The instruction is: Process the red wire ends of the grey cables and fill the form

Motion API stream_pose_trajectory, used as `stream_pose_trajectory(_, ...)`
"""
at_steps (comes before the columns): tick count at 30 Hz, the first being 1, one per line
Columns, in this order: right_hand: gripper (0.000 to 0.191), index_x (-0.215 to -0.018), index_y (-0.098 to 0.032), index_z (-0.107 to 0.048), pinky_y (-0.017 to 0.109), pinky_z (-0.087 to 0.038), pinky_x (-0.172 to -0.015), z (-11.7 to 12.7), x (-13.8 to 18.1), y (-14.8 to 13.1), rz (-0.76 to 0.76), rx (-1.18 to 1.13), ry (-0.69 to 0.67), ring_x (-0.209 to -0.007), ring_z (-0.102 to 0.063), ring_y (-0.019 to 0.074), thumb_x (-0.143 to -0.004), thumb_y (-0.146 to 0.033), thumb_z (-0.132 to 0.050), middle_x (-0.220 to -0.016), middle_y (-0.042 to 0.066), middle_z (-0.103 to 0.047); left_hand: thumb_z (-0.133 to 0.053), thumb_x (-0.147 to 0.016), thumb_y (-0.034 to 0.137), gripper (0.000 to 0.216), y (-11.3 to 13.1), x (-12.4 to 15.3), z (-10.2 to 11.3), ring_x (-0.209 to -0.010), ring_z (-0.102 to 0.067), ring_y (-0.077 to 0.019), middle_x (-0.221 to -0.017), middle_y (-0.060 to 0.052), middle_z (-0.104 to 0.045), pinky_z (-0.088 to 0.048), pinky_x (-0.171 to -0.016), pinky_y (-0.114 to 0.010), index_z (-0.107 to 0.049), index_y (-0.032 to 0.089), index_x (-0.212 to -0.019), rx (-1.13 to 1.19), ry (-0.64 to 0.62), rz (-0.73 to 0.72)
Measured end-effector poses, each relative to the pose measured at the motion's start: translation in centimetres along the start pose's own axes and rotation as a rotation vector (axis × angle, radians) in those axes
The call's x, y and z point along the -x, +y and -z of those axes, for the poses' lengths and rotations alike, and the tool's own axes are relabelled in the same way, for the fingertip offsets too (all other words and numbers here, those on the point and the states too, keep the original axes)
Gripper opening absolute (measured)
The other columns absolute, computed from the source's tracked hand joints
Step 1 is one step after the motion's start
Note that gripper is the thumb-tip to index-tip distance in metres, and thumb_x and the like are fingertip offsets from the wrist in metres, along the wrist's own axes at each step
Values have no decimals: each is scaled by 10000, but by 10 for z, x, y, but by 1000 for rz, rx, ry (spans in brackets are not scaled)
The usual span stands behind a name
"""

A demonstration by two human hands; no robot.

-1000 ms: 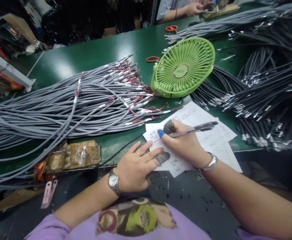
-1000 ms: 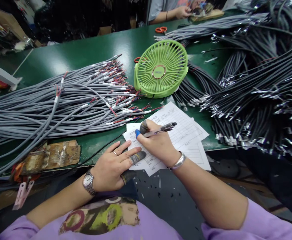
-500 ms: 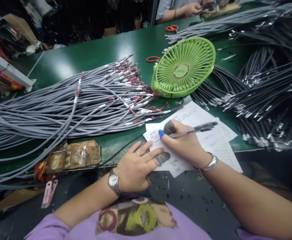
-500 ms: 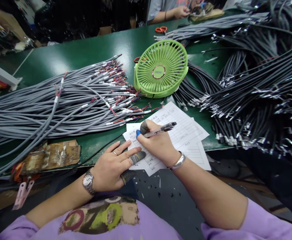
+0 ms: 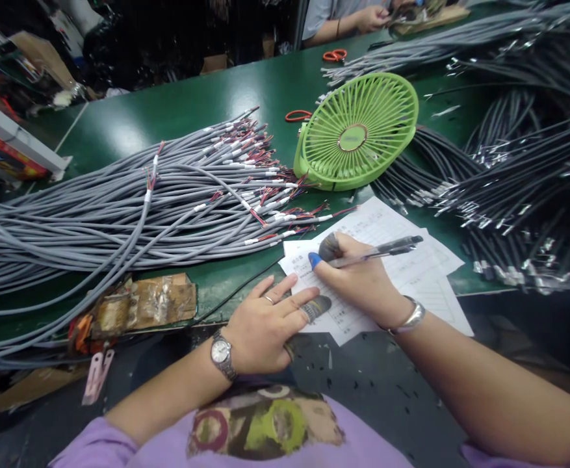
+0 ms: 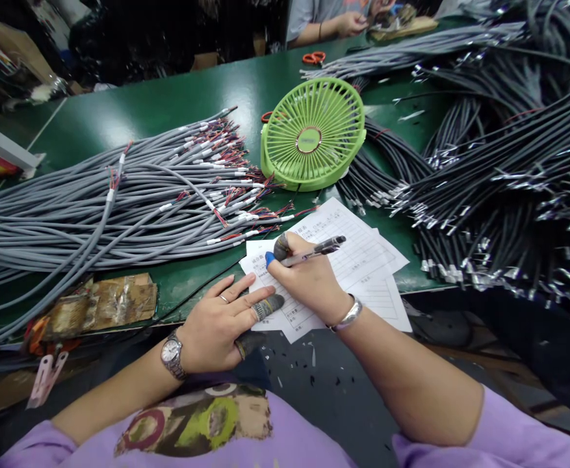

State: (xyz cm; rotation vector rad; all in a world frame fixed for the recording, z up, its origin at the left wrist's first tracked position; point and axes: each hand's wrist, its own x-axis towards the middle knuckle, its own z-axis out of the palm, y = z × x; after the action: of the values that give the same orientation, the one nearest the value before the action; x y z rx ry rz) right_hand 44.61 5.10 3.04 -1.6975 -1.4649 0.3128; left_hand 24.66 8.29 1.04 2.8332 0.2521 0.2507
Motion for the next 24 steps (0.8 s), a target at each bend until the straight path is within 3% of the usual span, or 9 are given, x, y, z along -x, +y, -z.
stream_pose_trajectory(24,191,-601,-245,-401,273,-347,-499,1,0,0,-5,13,-10,-504,-427,133,-723,-208,-544,-528,-40,-467,-553,-665,201,638,0,0,0,-1408,-308,-281,-1467,-20,-456,-254,-1121,-475,-541,217,-1302,5,-16,6)
